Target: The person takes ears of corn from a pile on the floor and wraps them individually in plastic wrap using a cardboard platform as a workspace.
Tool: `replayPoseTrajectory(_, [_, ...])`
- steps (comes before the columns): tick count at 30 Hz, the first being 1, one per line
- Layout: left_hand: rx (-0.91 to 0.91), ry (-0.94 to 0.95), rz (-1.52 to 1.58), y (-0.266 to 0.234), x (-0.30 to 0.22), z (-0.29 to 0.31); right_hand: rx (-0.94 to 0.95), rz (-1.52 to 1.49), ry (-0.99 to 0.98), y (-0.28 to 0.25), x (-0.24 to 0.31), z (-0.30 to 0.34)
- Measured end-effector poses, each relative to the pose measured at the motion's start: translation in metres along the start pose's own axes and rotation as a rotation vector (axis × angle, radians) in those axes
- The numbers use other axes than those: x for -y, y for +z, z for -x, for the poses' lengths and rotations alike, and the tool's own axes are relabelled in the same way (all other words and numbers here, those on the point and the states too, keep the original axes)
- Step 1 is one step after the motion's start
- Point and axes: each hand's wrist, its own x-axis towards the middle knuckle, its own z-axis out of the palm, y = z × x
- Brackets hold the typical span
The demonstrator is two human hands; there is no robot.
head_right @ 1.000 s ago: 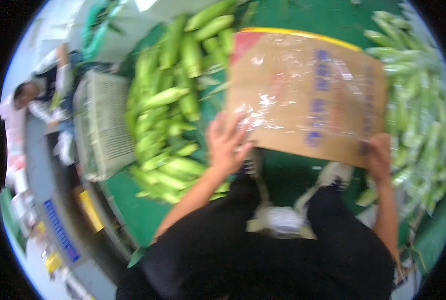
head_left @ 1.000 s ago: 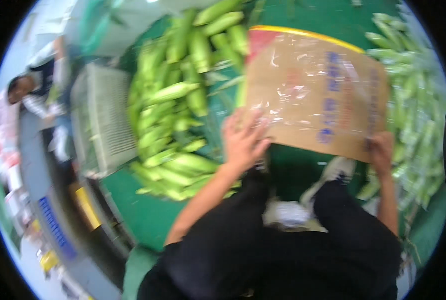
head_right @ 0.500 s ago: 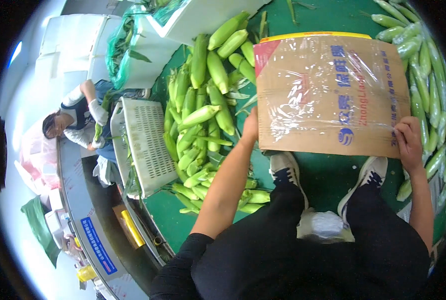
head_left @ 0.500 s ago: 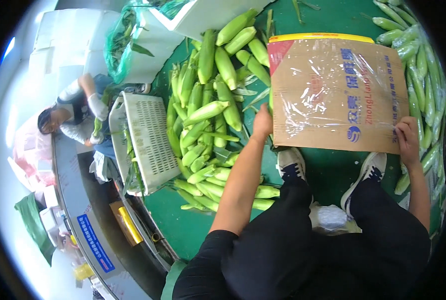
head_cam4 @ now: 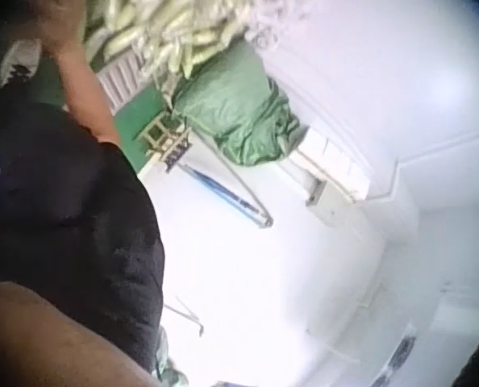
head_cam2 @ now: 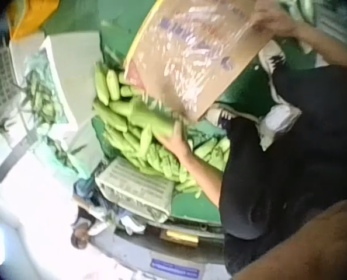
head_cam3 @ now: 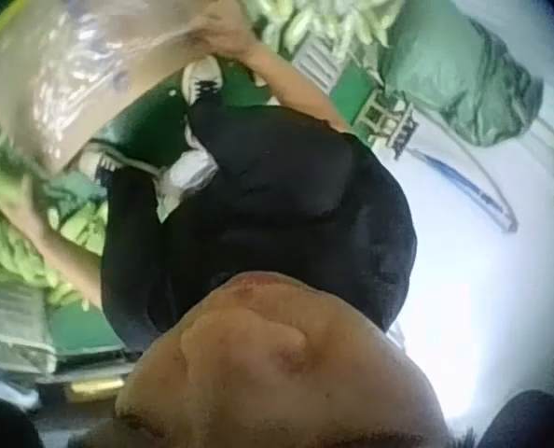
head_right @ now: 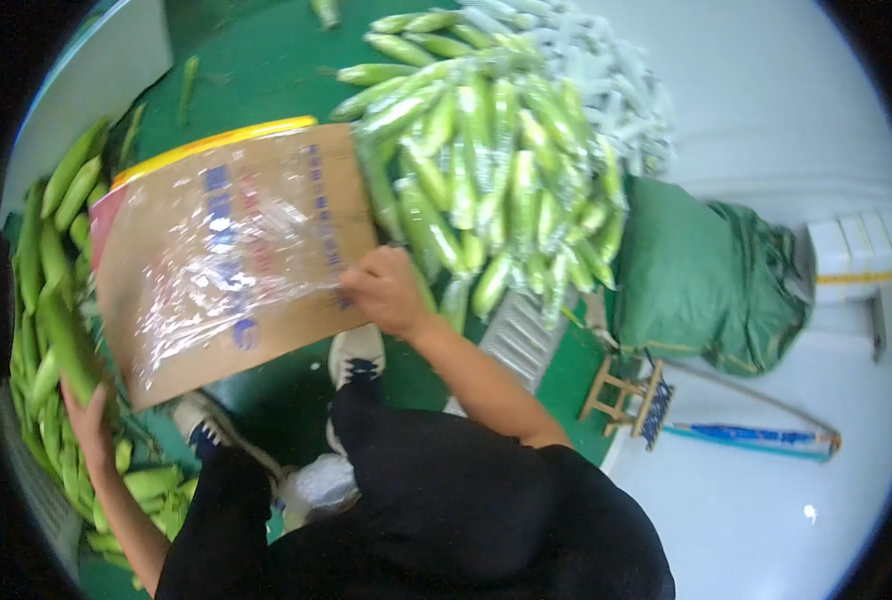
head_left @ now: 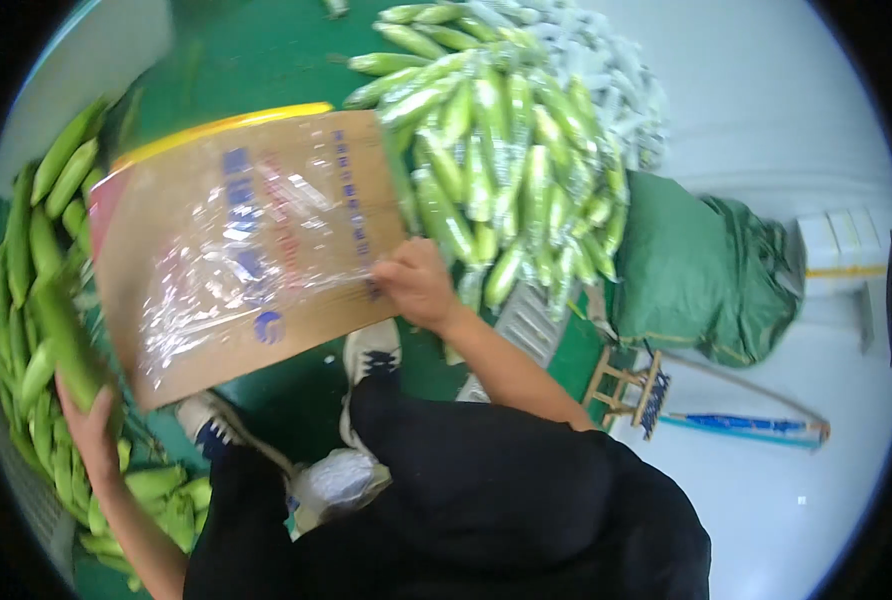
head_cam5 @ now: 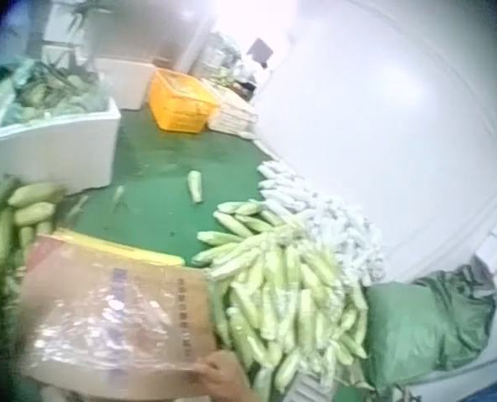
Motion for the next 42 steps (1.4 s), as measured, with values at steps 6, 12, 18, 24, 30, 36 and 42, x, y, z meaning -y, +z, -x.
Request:
replayPoseTrajectory(6, [0.356,0.666,-0.993,0.177,-0.097,-0.048,-0.141,-0.159,0.092,-0.003,0.000,0.019])
replayPoseTrajectory(12, [0.422,0.644,-1.061,0.190,-0.090,-0.052,-0.247,-0.594,0.443,0.017,0.024,-0.015])
replayPoseTrajectory(18, [0.407,0.617,-1.087,0.186,-0.095,-0.052,0.114,-0.348,0.062,0.060,0.057,-0.105])
replayPoseTrajectory(24, [0.044,0.655,-0.552,0.103,-0.024,-0.016,0.064,-0.519,-0.057,0.043,0.048,-0.106])
replayPoseTrajectory(30, [0.167,0.674,-0.972,0.117,-0.024,-0.010,0.120,0.127,-0.063,0.030,0.033,-0.067])
replayPoseTrajectory(36, [0.119,0.563,-0.870,0.125,-0.028,-0.014,0.172,0.154,-0.110,0.051,0.056,-0.091])
replayPoseTrajectory(42, [0.448,0.733,-0.957,0.156,-0.088,-0.045,0.119,-0.332,0.471,0.041,0.052,-0.079])
